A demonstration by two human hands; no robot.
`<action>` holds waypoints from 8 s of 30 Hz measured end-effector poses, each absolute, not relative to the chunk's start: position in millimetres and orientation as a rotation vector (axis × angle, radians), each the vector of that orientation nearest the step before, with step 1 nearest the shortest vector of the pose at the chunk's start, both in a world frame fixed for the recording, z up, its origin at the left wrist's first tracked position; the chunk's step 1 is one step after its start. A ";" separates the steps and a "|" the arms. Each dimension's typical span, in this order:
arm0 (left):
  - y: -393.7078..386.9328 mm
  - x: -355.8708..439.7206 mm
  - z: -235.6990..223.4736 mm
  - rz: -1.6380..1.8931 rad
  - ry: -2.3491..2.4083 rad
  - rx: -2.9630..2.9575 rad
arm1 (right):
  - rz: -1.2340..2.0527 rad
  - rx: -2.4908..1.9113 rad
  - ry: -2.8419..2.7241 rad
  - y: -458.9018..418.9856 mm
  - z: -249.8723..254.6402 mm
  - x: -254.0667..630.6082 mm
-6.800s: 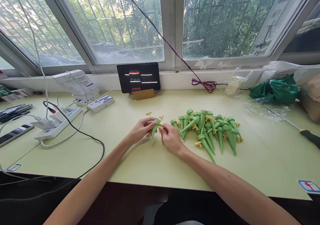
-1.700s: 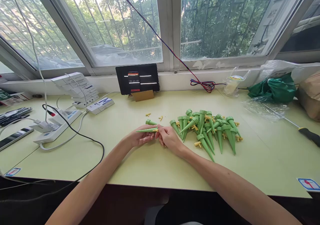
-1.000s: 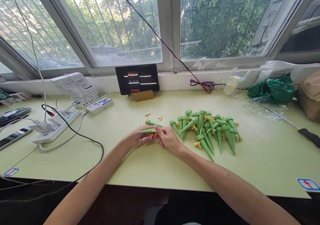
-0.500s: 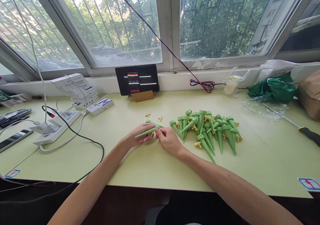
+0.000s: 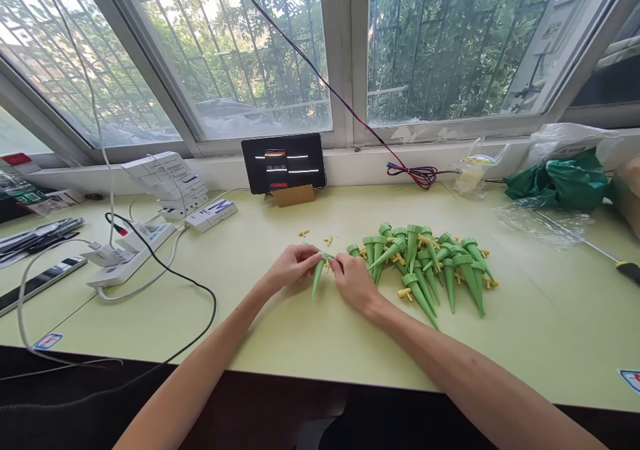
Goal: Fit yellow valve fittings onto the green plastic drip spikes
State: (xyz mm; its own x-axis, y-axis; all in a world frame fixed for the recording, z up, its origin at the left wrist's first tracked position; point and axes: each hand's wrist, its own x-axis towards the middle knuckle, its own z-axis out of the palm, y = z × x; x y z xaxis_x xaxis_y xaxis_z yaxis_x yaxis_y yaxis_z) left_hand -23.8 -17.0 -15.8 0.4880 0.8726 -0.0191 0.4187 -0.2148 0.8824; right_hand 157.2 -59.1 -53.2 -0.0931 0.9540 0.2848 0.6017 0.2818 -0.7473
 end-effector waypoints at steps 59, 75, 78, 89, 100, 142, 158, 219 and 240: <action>-1.7 -41.9 -21.8 0.712 1.284 2.421 | 0.527 -1.440 -1.840 -65.5 -56.8 160.9; -5.1 -39.9 -15.2 1.173 1.378 2.284 | 0.583 -1.443 -1.817 -65.5 -53.1 161.9; -5.7 -39.4 -14.5 1.222 1.381 2.254 | 0.614 -1.437 -1.802 -65.7 -51.8 162.2; -17.2 -27.8 -11.4 1.125 1.059 1.906 | 0.693 -1.260 -1.673 -69.7 -50.3 155.5; -23.9 -16.7 -19.2 0.990 0.929 1.972 | 0.739 -1.144 -1.617 -72.0 -47.5 154.5; -10.3 -29.7 -17.1 0.784 1.146 2.000 | 0.576 -1.129 -1.595 -76.7 -45.1 150.3; -13.0 -26.8 -10.0 0.927 1.005 1.796 | 0.571 -1.119 -1.487 -73.2 -49.9 150.6; -16.6 -25.0 -11.8 0.912 0.946 1.900 | 0.721 -1.204 -1.595 -74.2 -49.2 151.9; -15.1 -25.9 -13.1 0.909 0.951 1.986 | 0.770 -1.163 -1.626 -73.8 -50.7 150.6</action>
State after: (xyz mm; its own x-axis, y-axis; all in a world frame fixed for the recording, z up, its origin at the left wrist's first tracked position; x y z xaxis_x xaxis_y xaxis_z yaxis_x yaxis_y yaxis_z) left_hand -25.9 -15.1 -13.1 0.4740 0.8367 0.2743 0.3112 -0.4506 0.8367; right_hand 150.6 -73.8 -50.7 -0.0866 0.9372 0.3378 0.3329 0.3467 -0.8769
